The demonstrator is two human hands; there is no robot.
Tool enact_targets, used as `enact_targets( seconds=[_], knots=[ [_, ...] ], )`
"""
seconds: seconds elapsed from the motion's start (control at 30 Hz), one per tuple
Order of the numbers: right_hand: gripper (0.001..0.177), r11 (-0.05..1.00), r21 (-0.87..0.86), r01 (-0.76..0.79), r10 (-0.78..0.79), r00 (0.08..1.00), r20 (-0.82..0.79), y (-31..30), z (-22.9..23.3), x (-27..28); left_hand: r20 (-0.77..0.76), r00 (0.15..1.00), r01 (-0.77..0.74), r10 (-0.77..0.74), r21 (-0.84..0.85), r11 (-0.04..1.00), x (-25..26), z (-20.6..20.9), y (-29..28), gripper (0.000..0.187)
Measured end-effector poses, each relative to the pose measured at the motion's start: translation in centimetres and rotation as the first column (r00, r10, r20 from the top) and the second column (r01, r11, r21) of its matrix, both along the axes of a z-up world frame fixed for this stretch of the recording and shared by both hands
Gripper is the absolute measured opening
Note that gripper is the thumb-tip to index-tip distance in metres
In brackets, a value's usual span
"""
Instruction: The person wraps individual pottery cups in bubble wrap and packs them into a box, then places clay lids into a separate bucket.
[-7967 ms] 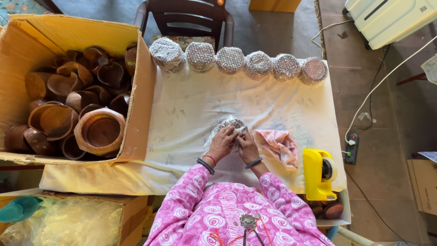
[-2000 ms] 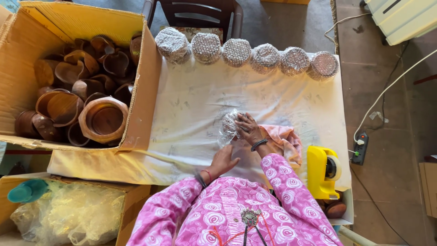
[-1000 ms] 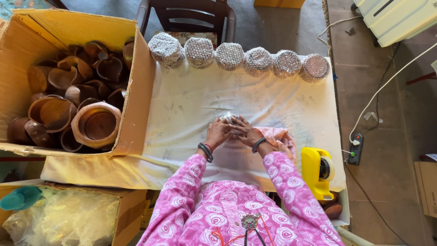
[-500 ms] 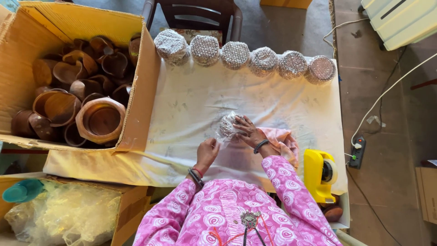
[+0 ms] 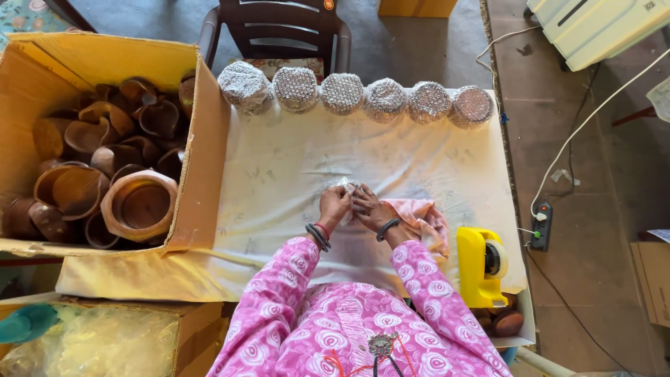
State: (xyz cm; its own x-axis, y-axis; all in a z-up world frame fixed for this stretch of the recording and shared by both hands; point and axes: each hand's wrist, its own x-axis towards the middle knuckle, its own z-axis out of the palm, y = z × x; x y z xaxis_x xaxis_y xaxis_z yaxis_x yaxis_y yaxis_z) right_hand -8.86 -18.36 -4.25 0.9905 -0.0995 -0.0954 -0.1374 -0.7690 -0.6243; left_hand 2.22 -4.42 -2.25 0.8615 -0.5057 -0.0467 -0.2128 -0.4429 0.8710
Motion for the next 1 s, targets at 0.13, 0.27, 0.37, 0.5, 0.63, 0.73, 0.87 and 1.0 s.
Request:
enact_targets(
  seconds=[0.13,0.27,0.37,0.5,0.63,0.73,0.87,1.0],
  knots=[
    [0.052,1.0,0.001,0.018,-0.018,1.0,-0.002,0.0,0.1,0.0,-0.34,0.94,-0.024,-0.003,-0.077,0.997,0.6,-1.6,0.2,0.03],
    [0.063,0.981,0.176,0.078,-0.071,0.996,-0.048,1.4,2.5,0.3,-0.486,0.874,-0.071,-0.01,-0.149,0.986,0.7,-1.2,0.6,0.034],
    [0.059,0.968,0.2,0.152,-0.155,0.988,0.003,1.6,-0.9,0.0,-0.59,0.807,-0.091,-0.029,-0.173,0.981,0.6,-0.4,1.6,0.038],
    [0.035,0.959,0.216,0.182,-0.227,0.952,0.207,1.4,-3.0,0.1,-0.615,0.78,-0.098,-0.113,-0.298,0.95,1.4,0.5,3.6,0.034],
    [0.03,0.941,0.294,0.165,-0.243,0.937,0.251,2.3,-1.2,0.0,-0.015,0.997,-0.073,0.072,-0.037,0.997,0.2,1.7,6.7,0.035],
    [0.031,0.925,0.344,0.163,-0.258,0.933,0.252,2.4,-1.3,0.2,0.382,0.914,0.05,-0.139,0.235,0.971,-2.4,1.3,7.6,0.049],
    [0.028,0.941,0.298,0.162,-0.247,0.928,0.277,1.9,-2.6,0.2,0.403,0.865,0.164,-0.3,0.338,0.927,-5.5,0.9,6.3,0.07],
    [0.027,0.904,0.371,0.213,-0.307,0.927,0.215,2.0,-2.7,0.2,0.359,0.861,0.19,-0.36,0.429,0.883,-5.8,-0.3,5.2,0.074]
  ],
)
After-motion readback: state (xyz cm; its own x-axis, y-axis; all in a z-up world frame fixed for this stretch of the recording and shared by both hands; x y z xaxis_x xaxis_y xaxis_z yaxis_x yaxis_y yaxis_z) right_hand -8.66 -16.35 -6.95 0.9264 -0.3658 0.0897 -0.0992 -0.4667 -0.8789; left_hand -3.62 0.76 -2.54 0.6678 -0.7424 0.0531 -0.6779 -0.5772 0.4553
